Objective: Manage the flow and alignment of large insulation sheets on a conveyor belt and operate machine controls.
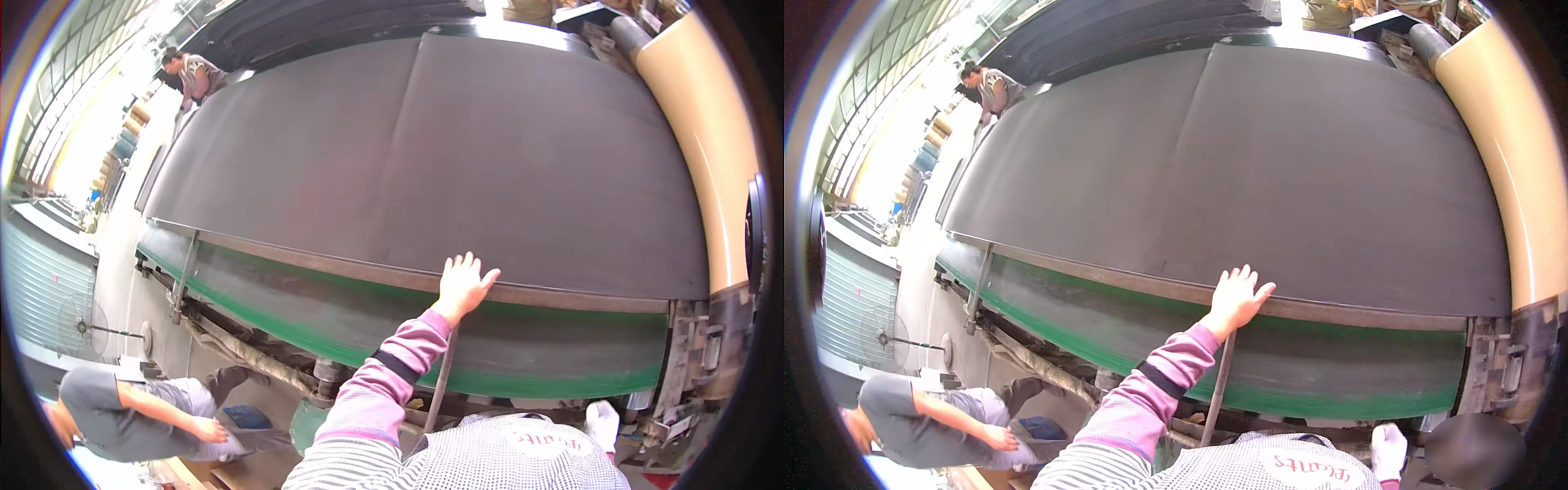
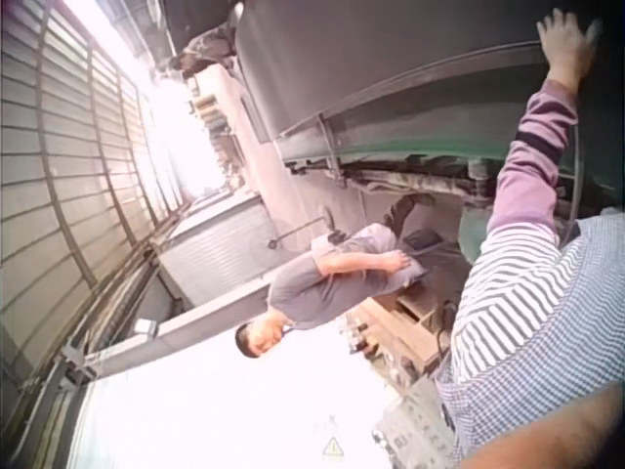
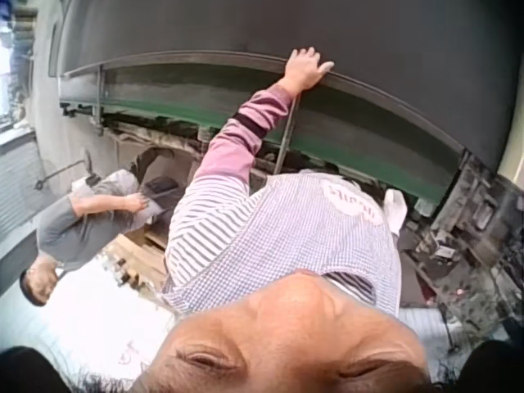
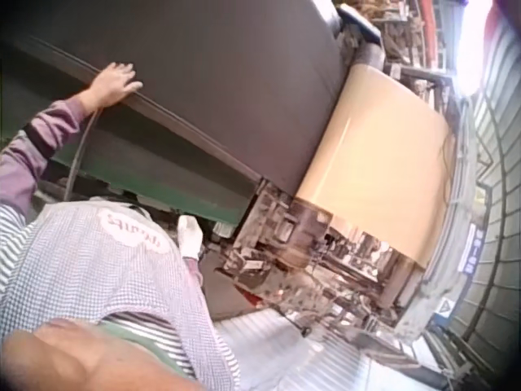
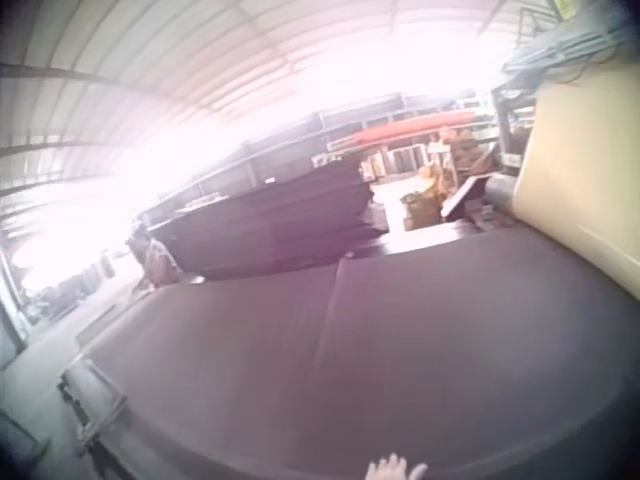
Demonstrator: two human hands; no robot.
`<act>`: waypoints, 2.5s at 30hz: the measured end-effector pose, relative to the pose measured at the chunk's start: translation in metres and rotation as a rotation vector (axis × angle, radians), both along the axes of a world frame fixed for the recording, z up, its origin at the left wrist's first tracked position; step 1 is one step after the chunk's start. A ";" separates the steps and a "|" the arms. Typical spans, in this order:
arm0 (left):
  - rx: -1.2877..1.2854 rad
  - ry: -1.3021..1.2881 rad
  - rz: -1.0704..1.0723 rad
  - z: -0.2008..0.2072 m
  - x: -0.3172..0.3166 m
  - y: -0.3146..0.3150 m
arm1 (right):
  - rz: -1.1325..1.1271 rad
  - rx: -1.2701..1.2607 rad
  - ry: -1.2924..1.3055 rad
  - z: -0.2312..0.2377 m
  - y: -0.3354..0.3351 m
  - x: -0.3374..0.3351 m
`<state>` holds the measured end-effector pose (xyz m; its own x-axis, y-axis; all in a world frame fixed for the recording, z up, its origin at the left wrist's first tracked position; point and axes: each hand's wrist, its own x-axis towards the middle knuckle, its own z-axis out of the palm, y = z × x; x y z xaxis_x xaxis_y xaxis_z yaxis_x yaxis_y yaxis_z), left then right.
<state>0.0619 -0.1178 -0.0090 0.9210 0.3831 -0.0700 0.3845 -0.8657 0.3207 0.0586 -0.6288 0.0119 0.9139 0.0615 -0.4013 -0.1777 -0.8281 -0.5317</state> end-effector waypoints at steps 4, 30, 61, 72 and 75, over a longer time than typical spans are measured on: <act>0.193 -0.669 0.226 -0.004 -0.031 0.090 | 0.224 0.207 -0.259 0.041 0.059 0.049; -0.083 -0.350 0.153 -0.017 -0.056 0.173 | 0.571 -0.207 -0.228 0.022 0.271 0.210; 0.055 0.304 -0.293 0.036 0.070 -0.035 | 0.197 0.032 -0.429 0.033 0.050 0.063; -0.772 0.126 -0.248 -0.005 0.113 -0.052 | 0.282 0.115 -0.151 0.037 0.069 0.050; -0.169 -0.127 -0.362 -0.006 0.048 0.030 | 0.233 0.375 -0.095 0.037 0.054 0.039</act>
<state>0.1095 -0.0874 -0.0146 0.9995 0.0261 0.0186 0.0135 -0.8688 0.4950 0.0975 -0.5748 0.0490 0.8901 0.3949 -0.2275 0.0541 -0.5871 -0.8077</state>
